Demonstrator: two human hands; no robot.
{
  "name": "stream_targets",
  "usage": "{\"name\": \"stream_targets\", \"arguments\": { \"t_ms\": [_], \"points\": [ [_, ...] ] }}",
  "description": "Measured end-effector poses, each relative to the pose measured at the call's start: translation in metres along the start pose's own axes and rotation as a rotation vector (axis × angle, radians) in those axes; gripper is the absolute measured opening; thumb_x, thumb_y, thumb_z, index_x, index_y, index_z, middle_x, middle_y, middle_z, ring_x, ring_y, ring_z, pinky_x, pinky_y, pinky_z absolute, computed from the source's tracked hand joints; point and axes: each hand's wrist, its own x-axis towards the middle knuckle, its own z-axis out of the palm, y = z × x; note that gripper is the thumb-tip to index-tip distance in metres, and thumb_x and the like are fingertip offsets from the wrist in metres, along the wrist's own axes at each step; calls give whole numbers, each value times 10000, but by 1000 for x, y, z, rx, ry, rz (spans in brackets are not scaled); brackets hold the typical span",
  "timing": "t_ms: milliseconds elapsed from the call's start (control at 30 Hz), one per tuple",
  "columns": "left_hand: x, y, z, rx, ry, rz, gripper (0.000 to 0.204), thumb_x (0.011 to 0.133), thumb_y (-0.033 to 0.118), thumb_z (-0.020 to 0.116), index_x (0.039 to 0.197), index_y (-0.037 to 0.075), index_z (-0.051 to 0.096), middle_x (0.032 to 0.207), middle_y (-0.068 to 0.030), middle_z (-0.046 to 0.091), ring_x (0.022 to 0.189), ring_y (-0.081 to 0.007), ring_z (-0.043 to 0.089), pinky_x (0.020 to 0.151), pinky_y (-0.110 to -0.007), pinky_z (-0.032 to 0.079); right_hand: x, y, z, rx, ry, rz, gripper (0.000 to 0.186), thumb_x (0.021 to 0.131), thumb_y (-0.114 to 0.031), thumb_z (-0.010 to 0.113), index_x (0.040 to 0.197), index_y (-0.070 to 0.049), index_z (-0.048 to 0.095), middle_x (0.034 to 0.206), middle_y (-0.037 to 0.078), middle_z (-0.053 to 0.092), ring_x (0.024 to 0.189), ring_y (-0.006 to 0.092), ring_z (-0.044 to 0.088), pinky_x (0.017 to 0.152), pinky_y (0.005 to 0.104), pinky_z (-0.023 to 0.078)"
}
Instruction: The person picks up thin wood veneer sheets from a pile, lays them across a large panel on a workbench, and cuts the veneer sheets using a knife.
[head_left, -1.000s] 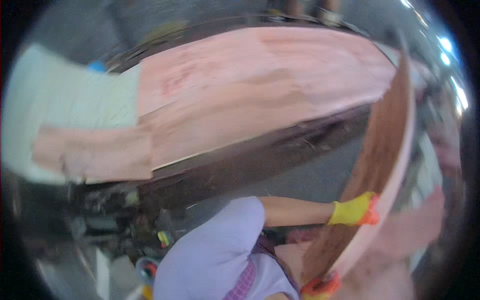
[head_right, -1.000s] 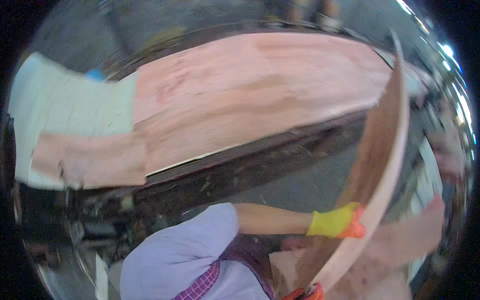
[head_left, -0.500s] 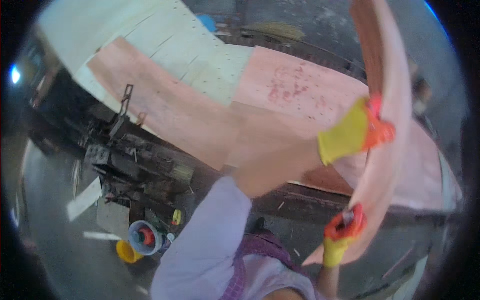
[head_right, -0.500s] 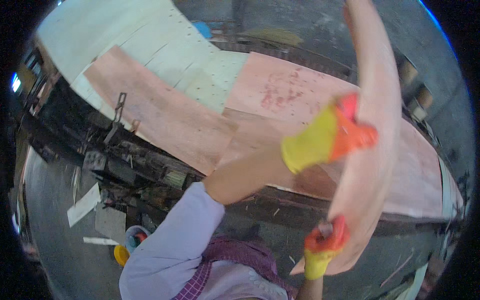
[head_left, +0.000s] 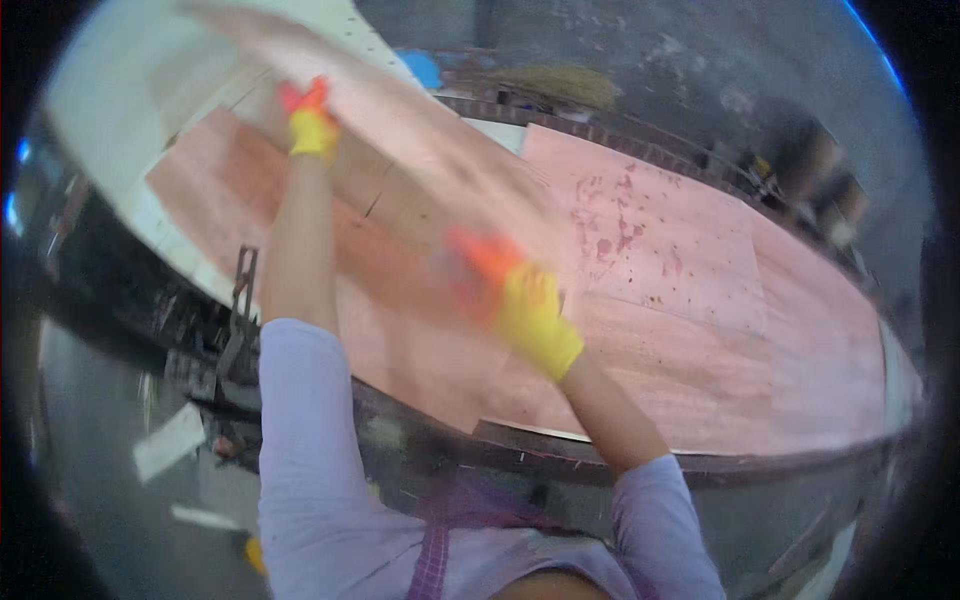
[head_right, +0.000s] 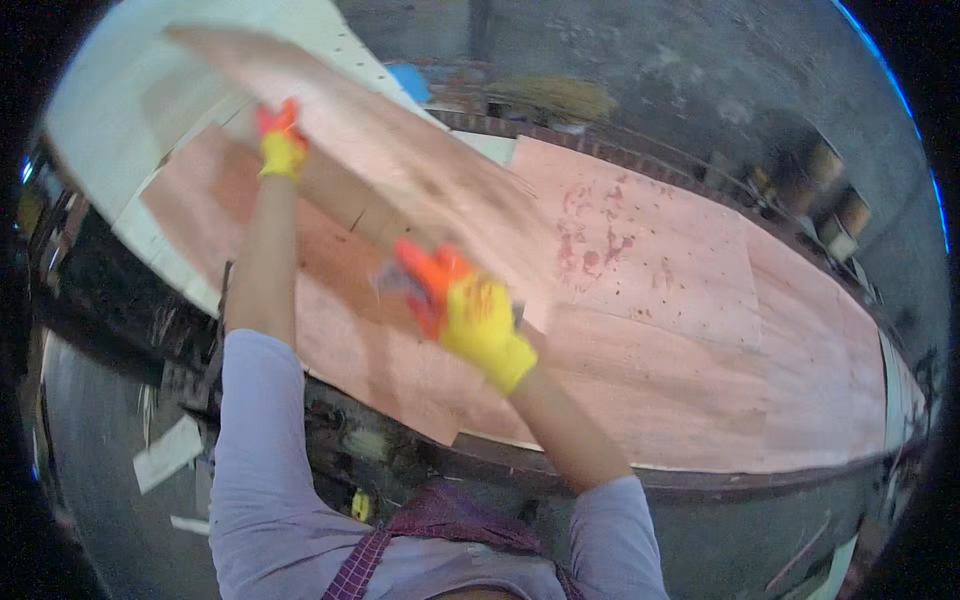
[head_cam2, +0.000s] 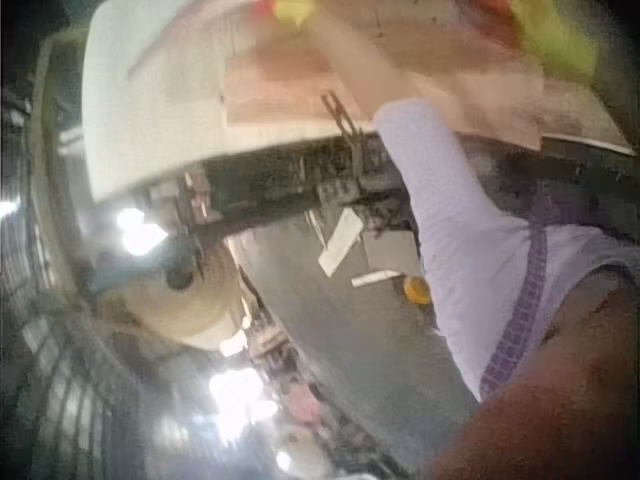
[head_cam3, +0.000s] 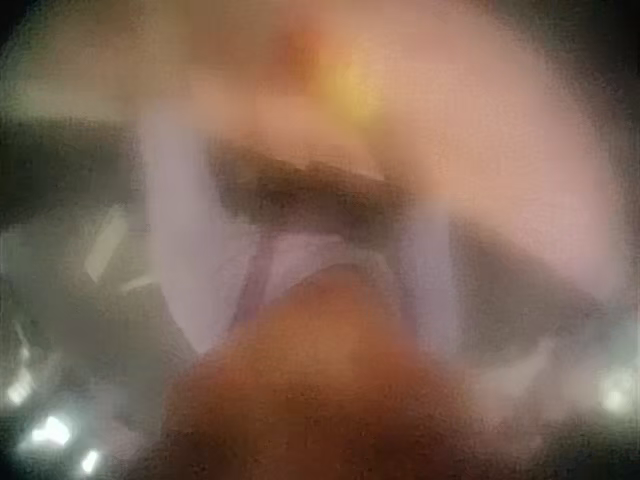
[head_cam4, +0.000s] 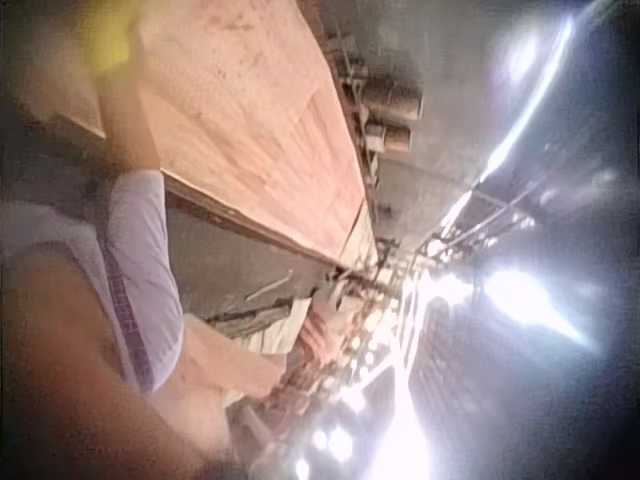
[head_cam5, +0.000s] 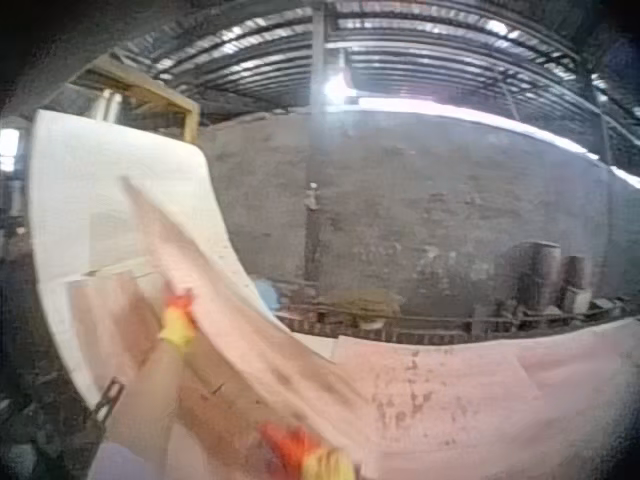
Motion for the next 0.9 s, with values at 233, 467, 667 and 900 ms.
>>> {"name": "stream_targets", "arguments": {
  "t_ms": [233,467,667,900],
  "points": [
    [-82,-106,19,-365,313,-840,1076,658,193,771,1407,134,1,1427,-56,213,1256,-232,282,989,-496,279,-255,56,96,347,-131,1179,437,784,-277,601,1148,-55,505,951,169,617,808,248,617,693,342,479],
    [-130,-135,-35,-543,415,-1011,987,659,148,750,1392,213,93,1297,-57,387,1148,-237,398,897,-568,344,-452,2,83,404,146,2042,164,828,-243,562,848,-81,568,598,78,553,466,180,518,431,320,422],
    [-121,-143,-31,-1057,358,-1138,407,718,218,709,1076,144,529,904,-7,582,821,-178,546,731,-383,479,-498,15,75,373,-41,2104,166,830,-250,541,815,-85,555,600,53,549,434,163,499,379,303,409],
    [-138,-122,22,-847,-138,-1256,231,719,226,705,910,168,587,738,28,572,660,-80,520,521,-200,435,-436,6,76,503,240,1982,168,847,-242,560,964,-122,567,705,28,581,463,112,494,375,262,402]
  ]
}}
